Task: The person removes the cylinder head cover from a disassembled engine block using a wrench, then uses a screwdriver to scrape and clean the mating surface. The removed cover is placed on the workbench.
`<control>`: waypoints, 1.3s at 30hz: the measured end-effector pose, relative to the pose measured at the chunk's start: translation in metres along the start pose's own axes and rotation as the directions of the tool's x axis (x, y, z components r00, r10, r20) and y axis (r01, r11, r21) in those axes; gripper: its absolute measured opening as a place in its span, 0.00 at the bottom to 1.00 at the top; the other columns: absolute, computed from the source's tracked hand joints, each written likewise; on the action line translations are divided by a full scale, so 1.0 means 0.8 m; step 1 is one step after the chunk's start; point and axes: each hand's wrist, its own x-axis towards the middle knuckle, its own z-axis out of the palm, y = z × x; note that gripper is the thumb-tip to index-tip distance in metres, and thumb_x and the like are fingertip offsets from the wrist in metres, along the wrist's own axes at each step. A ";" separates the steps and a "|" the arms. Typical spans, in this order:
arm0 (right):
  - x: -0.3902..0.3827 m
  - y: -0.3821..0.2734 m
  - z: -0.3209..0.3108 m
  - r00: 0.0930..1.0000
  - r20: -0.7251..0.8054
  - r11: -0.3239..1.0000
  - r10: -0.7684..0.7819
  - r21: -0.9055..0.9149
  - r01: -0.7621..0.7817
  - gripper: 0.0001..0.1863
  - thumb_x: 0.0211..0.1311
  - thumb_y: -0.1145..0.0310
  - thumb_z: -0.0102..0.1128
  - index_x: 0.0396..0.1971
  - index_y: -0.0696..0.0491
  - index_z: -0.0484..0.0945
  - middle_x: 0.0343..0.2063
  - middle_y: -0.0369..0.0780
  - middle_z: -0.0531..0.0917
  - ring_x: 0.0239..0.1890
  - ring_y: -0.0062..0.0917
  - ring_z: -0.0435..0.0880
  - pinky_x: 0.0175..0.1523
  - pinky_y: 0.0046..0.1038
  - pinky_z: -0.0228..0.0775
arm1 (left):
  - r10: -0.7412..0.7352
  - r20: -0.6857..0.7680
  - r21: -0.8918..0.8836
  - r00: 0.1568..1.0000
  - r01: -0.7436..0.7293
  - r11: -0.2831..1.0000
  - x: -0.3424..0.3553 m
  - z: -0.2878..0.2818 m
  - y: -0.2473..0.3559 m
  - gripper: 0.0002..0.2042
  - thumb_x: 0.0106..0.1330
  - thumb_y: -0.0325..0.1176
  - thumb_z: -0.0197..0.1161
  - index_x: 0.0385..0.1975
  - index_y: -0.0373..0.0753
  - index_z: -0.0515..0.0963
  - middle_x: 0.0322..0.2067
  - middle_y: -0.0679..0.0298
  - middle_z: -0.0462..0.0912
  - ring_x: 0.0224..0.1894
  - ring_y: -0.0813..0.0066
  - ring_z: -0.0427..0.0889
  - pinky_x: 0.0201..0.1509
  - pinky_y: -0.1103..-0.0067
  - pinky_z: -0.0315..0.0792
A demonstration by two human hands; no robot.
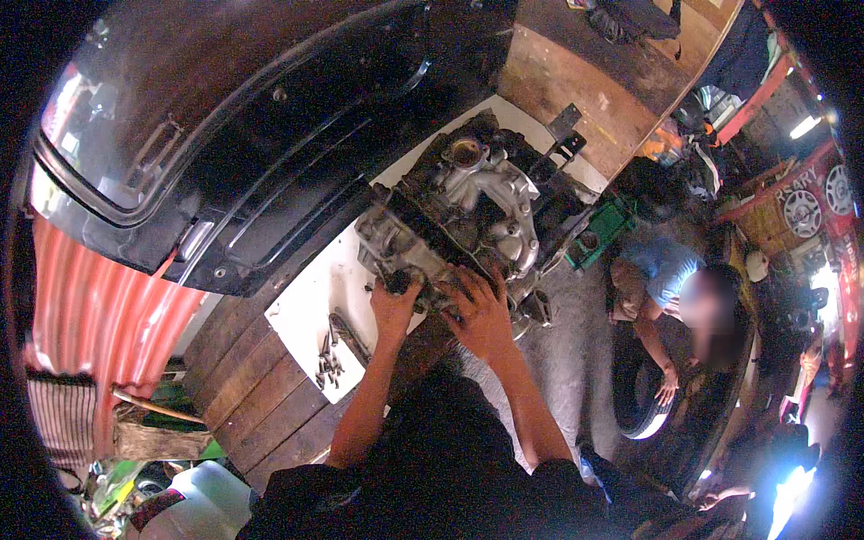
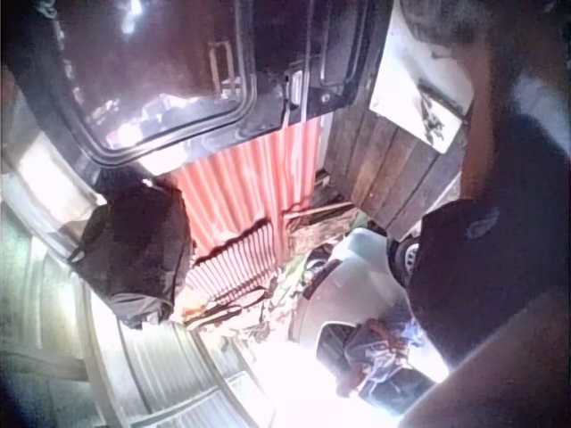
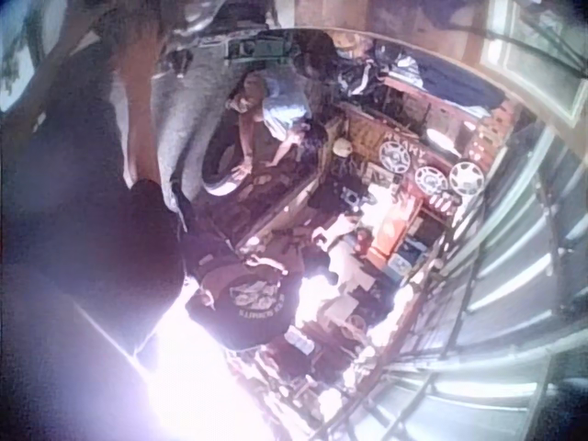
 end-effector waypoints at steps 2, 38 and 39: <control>-0.003 -0.006 -0.007 1.000 0.007 0.999 -0.022 0.046 0.021 0.36 0.50 0.55 0.70 0.61 0.41 0.69 0.63 0.38 0.69 0.65 0.36 0.66 0.72 0.53 0.44 | -0.012 0.022 -0.044 1.000 0.013 0.999 -0.003 -0.014 -0.030 0.22 0.51 0.33 0.72 0.44 0.31 0.73 0.32 0.52 0.83 0.34 0.60 0.83 0.38 0.71 0.77; -0.030 -0.185 0.093 0.437 0.899 -0.026 0.035 0.438 -0.899 0.37 0.55 0.66 0.68 0.65 0.53 0.65 0.59 0.38 0.75 0.58 0.29 0.74 0.62 0.32 0.65 | -0.119 0.123 -0.763 0.985 0.171 0.623 -0.108 -0.278 -0.181 0.40 0.64 0.43 0.61 0.72 0.37 0.48 0.70 0.56 0.54 0.70 0.63 0.56 0.71 0.70 0.53; -0.038 -0.191 0.111 0.509 0.860 0.006 0.031 0.509 -0.861 0.36 0.56 0.66 0.68 0.65 0.53 0.64 0.59 0.38 0.74 0.58 0.29 0.74 0.62 0.31 0.65 | -0.108 0.171 -0.768 0.979 0.201 0.608 -0.107 -0.292 -0.207 0.40 0.65 0.45 0.60 0.72 0.37 0.47 0.71 0.56 0.53 0.70 0.63 0.55 0.71 0.70 0.53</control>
